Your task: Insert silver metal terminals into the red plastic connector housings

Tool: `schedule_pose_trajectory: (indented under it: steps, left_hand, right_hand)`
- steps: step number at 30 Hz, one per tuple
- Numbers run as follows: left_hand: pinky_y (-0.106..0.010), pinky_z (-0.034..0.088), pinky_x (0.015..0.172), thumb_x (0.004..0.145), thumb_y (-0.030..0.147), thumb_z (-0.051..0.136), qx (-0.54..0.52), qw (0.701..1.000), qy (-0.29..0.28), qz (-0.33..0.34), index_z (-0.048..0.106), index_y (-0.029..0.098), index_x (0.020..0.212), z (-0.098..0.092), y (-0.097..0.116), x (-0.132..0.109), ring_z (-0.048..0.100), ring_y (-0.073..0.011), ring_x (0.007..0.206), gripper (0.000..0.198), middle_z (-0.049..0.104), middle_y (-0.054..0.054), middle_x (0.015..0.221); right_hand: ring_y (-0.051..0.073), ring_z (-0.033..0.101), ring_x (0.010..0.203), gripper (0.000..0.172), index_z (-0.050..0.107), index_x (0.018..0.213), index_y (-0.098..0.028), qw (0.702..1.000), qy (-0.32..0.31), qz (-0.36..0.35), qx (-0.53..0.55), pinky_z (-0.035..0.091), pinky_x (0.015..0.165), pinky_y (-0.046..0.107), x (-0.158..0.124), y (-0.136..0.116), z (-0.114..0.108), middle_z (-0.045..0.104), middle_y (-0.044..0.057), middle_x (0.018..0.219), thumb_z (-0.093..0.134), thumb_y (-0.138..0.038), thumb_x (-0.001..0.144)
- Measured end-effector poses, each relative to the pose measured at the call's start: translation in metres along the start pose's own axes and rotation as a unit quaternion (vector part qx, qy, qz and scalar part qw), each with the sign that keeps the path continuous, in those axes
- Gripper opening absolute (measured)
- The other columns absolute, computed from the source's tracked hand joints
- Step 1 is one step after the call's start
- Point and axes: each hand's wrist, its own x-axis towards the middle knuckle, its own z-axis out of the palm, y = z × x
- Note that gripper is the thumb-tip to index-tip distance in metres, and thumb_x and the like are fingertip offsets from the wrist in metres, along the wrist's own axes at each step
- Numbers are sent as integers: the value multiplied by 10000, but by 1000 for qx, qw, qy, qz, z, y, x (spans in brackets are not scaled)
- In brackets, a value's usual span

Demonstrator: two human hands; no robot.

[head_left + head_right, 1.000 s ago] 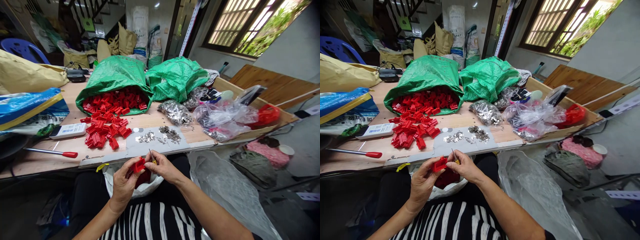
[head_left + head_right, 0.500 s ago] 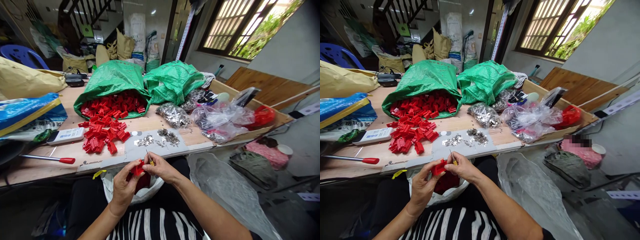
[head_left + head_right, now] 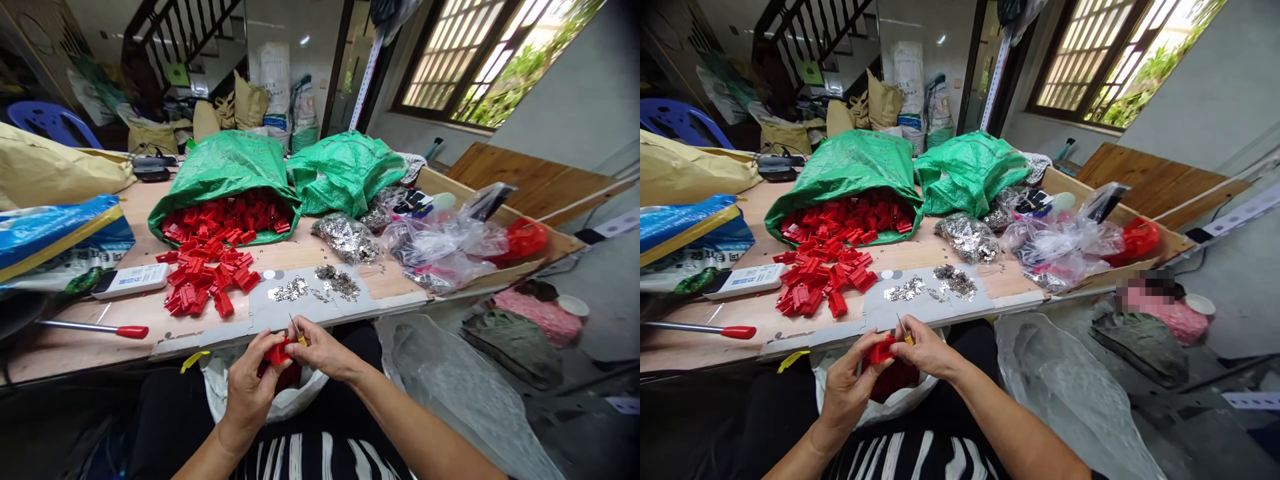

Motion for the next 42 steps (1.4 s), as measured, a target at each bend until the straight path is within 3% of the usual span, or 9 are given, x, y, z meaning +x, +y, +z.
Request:
schedule_pose_trajectory:
  steps: [9, 19, 22, 25, 29, 32, 35, 38, 42]
  left_hand:
    - [-374, 512, 947, 793, 243, 667, -69, 995, -22, -72, 671, 268, 1086, -1, -7, -9, 646, -241, 1098, 294, 739, -44, 1089]
    - [-535, 262, 1119, 735, 248, 719, -206, 965, -59, -154, 718, 266, 1001, -7, -18, -6, 663, -271, 1047, 267, 754, -60, 1039]
    - [-459, 341, 1092, 699, 253, 755, -272, 938, -46, -212, 720, 238, 969, -7, -24, -7, 571, -285, 1193, 272, 739, -77, 1073]
    - [-353, 476, 972, 669, 244, 785, -373, 886, -16, -276, 692, 228, 970, -5, -27, -7, 627, -255, 1109, 315, 739, -62, 1056]
    - [-260, 548, 798, 670, 223, 793, -462, 822, 31, -332, 642, 231, 1012, -2, -27, -1, 703, -187, 886, 374, 750, -27, 987]
    - [-209, 536, 771, 678, 224, 792, -461, 815, 64, -345, 621, 230, 1046, -4, -25, 3, 698, -145, 834, 405, 756, -10, 937]
    - [-186, 531, 747, 656, 244, 808, -456, 812, 89, -354, 621, 226, 1039, -7, -23, 5, 688, -126, 792, 426, 757, 0, 913]
    - [-192, 532, 735, 641, 257, 815, -453, 810, 93, -361, 620, 230, 1027, -8, -23, 5, 684, -129, 778, 433, 756, 7, 904]
    - [-208, 528, 742, 675, 275, 791, -442, 819, 82, -356, 603, 223, 1045, -7, -25, 3, 683, -143, 802, 418, 752, 1, 901]
  right_hand:
    - [43, 376, 503, 462, 420, 863, -191, 1000, 12, 23, 15, 254, 466, 182, -7, 16, -2, 451, -84, 649, 737, -494, 718]
    - [27, 411, 468, 511, 443, 885, -185, 990, 18, 71, 123, 259, 441, 153, -4, 26, 2, 498, -77, 648, 823, -407, 624]
    - [26, 414, 451, 519, 443, 870, -185, 986, 17, 84, 145, 255, 430, 150, -1, 30, 6, 489, -80, 626, 834, -394, 600]
    - [33, 404, 444, 529, 436, 880, -194, 989, 9, 79, 128, 253, 427, 152, 2, 28, 8, 476, -87, 600, 810, -461, 618]
    - [78, 476, 530, 375, 475, 905, -201, 995, 31, 33, -85, 341, 490, 188, 10, 14, -4, 537, -47, 682, 680, -484, 769]
    - [142, 562, 756, 73, 531, 896, -192, 907, 155, -61, -387, 421, 693, 263, 22, 3, -24, 611, 13, 844, 585, -221, 856]
    - [179, 577, 894, 130, 563, 935, -183, 801, 215, -77, -554, 417, 811, 294, 36, -3, -42, 636, 51, 940, 541, -88, 849]
    - [184, 591, 931, 135, 579, 987, -180, 760, 214, -58, -611, 425, 820, 280, 48, -5, -49, 640, 65, 983, 553, -122, 868]
    - [183, 596, 889, 75, 597, 946, -187, 747, 202, -42, -632, 424, 782, 277, 55, -11, -46, 638, 56, 946, 565, -171, 880]
